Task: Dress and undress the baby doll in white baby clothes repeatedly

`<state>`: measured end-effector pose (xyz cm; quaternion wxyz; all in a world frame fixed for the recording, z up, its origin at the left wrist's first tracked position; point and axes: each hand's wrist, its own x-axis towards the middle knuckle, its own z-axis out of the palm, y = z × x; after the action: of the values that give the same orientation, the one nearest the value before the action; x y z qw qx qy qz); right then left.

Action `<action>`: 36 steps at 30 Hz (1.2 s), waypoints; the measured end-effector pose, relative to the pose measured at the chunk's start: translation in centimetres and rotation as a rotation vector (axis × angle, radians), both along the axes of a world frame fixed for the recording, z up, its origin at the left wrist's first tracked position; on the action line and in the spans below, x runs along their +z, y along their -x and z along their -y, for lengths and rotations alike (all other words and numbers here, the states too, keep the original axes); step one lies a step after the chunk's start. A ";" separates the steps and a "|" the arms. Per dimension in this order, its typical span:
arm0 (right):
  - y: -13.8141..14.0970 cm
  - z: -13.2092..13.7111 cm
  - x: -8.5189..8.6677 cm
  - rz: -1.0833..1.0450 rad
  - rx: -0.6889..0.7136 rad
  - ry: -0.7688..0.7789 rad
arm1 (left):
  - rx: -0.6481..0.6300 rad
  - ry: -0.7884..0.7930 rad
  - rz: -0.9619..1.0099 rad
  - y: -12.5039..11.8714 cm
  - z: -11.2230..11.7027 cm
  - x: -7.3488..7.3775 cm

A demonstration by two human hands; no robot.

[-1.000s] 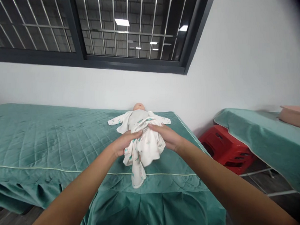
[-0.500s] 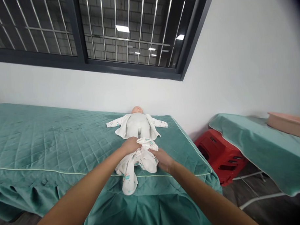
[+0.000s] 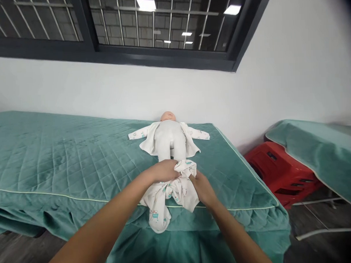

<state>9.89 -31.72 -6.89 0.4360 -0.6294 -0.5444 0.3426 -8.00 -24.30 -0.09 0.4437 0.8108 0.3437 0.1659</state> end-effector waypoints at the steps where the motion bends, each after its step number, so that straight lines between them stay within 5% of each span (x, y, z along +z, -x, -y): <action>1: 0.1 0.2 -0.2 -0.015 -0.003 -0.013 | -0.030 0.023 0.020 0.1 0.0 0.2; 8: 0.4 1.2 -2.1 -0.339 -0.214 -0.132 | -0.100 0.352 0.191 1.3 -0.1 1.6; 14: 0.2 -1.3 -1.1 -0.326 -0.236 -0.213 | -0.065 0.619 0.313 1.6 -2.8 1.6; 18: 0.1 -3.6 -0.2 -0.335 -0.213 -0.191 | 0.035 0.491 0.361 0.6 -4.7 2.0; 27: -2.3 -8.5 -0.3 -0.263 -0.169 -0.194 | 0.157 -0.154 0.269 -2.2 -7.8 2.1; 33: -2.1 -10.6 0.2 -0.242 -0.149 -0.277 | 0.338 -0.241 0.300 -2.7 -9.1 0.8; 36: -2.0 -10.5 -0.4 -0.213 -0.236 -0.262 | 0.353 -0.143 0.340 -1.6 -9.3 0.4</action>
<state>11.85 -21.25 -7.33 0.6063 -0.5869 -0.4576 0.2804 -6.44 -14.99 0.27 0.4007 0.7282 0.3877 0.3985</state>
